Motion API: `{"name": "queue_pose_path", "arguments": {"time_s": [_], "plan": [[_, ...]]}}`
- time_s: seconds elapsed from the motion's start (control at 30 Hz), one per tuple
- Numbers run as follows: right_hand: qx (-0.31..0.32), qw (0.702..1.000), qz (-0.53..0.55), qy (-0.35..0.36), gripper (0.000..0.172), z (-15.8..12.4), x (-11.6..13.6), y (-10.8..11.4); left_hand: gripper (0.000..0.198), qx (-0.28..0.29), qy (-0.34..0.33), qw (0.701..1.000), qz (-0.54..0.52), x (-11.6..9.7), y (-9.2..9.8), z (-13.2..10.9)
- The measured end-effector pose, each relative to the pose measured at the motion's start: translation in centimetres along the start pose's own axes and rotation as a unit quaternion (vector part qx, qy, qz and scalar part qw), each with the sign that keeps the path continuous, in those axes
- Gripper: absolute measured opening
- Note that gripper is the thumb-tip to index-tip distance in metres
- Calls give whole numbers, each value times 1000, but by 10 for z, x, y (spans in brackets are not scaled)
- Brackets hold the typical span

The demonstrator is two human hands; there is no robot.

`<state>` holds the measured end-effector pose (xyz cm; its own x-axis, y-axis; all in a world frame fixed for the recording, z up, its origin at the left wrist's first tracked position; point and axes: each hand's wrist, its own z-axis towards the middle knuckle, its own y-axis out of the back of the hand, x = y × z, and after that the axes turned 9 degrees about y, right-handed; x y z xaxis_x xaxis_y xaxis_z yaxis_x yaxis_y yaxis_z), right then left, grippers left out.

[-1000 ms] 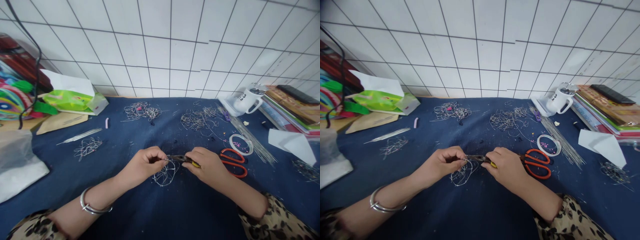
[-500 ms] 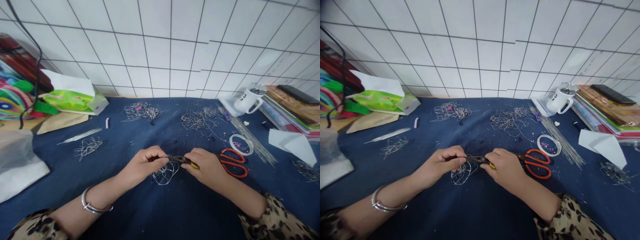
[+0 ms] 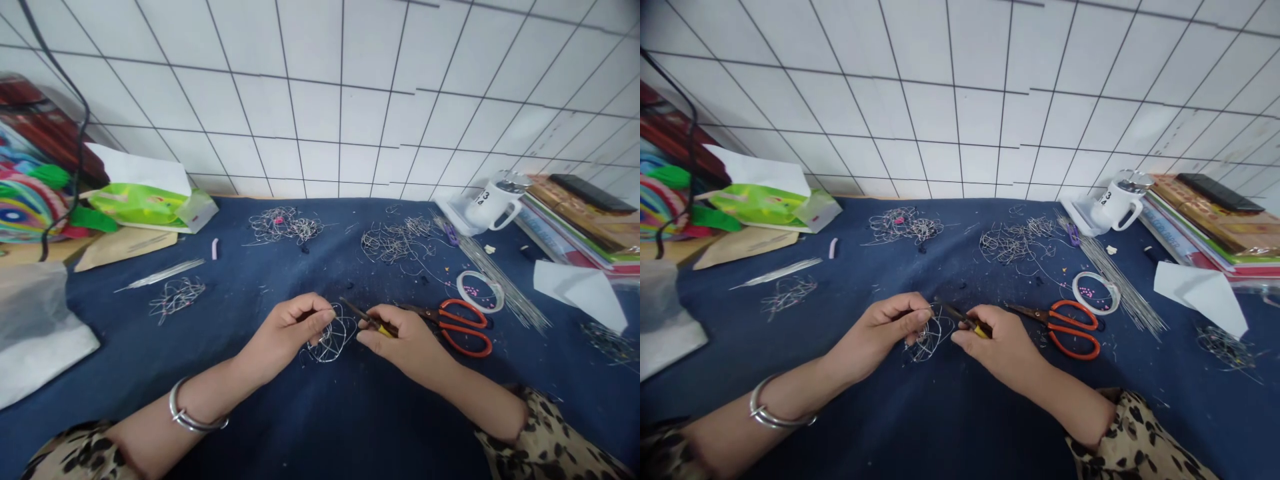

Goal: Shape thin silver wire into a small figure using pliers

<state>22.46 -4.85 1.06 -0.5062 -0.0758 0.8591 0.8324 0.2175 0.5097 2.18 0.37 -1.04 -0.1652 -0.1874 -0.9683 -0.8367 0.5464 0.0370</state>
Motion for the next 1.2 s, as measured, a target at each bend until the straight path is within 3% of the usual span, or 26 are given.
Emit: {"name": "queue_pose_path", "arguments": {"time_s": [0.13, 0.5, 0.73, 0.9, 1.2], "plan": [[6, 999, 46, 3, 18, -2, 1, -7, 18, 23, 8, 1000, -5, 0, -3, 0], [-21, 999, 46, -2, 16, 0, 3, -13, 19, 41, 8, 999, 19, 3, -2, 2], [-31, 992, 120, -7, 15, 2, -3, -17, 17, 54, -1, 999, 6, 4, -4, 3], [3, 987, 160, 14, 17, 3, -1, -15, 17, 65, -16, 998, 6, 7, -6, 1], [33, 986, 161, -22, 20, 1, 7, -16, 16, 64, -9, 998, -6, 8, -7, 1]]}}
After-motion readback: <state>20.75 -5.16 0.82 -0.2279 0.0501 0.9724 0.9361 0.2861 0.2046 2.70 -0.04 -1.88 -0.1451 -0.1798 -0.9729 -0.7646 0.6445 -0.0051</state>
